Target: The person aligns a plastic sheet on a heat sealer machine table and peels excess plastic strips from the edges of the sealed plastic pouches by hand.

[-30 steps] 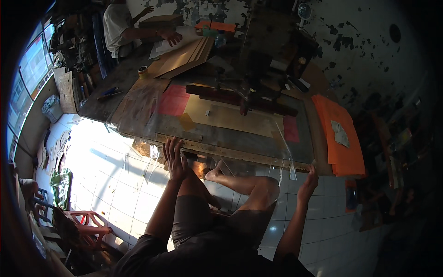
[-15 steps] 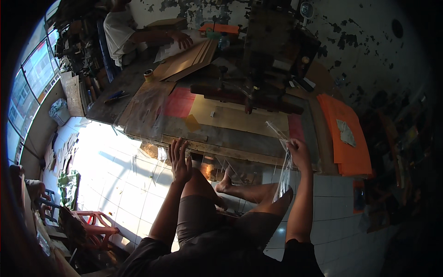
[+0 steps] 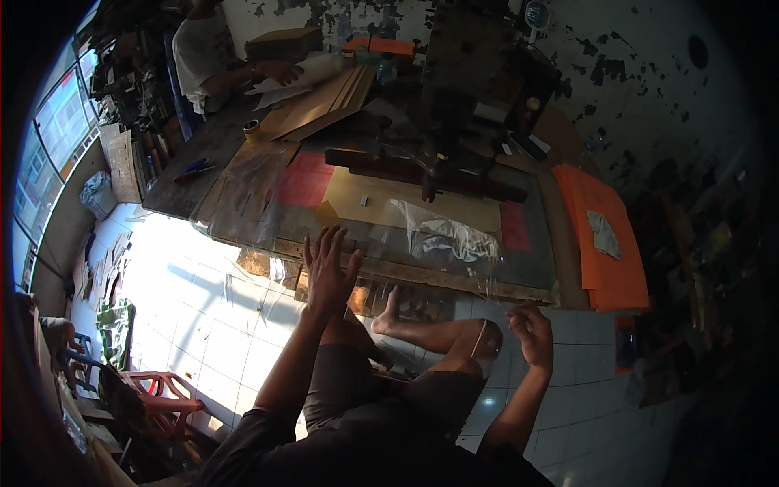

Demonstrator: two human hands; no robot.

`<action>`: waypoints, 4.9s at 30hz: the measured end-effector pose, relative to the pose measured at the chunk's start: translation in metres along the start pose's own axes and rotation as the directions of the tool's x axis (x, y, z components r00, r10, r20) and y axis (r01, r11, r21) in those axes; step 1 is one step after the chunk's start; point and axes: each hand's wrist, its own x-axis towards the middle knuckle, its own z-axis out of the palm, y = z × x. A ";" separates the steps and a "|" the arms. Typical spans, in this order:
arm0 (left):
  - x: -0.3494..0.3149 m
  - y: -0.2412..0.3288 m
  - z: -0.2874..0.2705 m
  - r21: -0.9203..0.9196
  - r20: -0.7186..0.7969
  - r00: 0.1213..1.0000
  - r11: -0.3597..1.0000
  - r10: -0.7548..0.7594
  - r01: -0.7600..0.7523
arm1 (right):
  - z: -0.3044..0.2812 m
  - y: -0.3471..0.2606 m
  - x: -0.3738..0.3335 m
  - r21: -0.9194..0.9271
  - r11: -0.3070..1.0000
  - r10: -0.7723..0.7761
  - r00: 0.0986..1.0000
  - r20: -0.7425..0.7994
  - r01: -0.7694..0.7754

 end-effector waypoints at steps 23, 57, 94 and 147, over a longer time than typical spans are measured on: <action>0.035 0.062 -0.110 -0.897 0.274 0.956 0.329 -0.108 0.295 | 0.006 -0.055 -0.006 0.233 0.964 -0.048 0.941 -0.335 0.132; -0.108 0.053 -0.073 -0.586 0.376 0.927 0.774 -0.002 0.240 | 0.105 -0.097 0.006 -0.347 0.793 -0.507 0.858 0.077 0.500; -0.056 0.094 -0.150 -0.889 0.214 0.774 0.448 0.596 -0.099 | 0.235 0.021 -0.028 -0.080 0.978 0.081 -0.001 0.997 -0.193; -0.059 0.068 -0.128 -0.764 0.301 0.954 0.595 -0.011 0.248 | 0.175 -0.024 -0.038 -0.394 0.917 0.398 0.235 0.887 -0.067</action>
